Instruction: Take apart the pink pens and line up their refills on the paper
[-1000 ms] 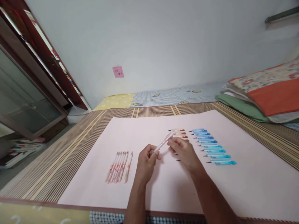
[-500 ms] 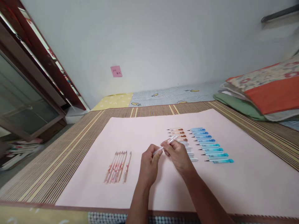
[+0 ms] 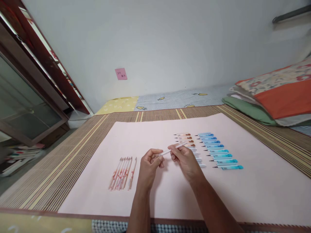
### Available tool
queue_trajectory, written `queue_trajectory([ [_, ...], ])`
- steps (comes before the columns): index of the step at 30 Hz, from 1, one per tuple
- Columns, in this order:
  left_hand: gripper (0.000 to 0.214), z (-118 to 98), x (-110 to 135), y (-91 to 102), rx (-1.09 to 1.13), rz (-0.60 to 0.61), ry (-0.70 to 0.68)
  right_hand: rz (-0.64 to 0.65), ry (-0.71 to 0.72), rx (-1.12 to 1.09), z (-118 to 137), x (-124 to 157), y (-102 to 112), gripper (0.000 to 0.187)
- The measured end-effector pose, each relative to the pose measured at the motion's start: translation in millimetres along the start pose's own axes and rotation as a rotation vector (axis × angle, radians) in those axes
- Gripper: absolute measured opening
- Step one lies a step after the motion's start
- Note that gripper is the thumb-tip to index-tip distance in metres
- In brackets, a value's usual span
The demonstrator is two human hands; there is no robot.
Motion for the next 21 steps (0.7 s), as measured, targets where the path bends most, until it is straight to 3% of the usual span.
queue_trajectory([
  [2,0.040,4,-1,0.6,-0.019,-0.036,0.052,0.033,-0.007,-0.001,-1,0,-1,0.047],
  [6,0.063,12,-3,0.4,0.002,-0.046,0.197,0.050,-0.014,0.039,-2,1,-2,0.046],
  [13,0.044,9,-3,-0.4,0.065,-0.052,0.085,0.063,-0.030,0.062,-4,1,-4,0.044],
  [18,0.075,13,-4,0.5,0.047,-0.031,0.248,0.077,-0.042,0.062,-7,1,-2,0.044],
  [21,0.072,9,-3,0.6,0.130,-0.032,0.220,0.059,-0.037,0.061,-10,-1,0,0.045],
])
Point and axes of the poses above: each hand's wrist, its own x-axis away from the middle knuckle, its own y-axis out of the back of the hand, z = x × y, the point moved 2 cm from there along -x, towards the middle knuckle, and after that the axes turned 11 degrees about -x, right-handed, at the moved point
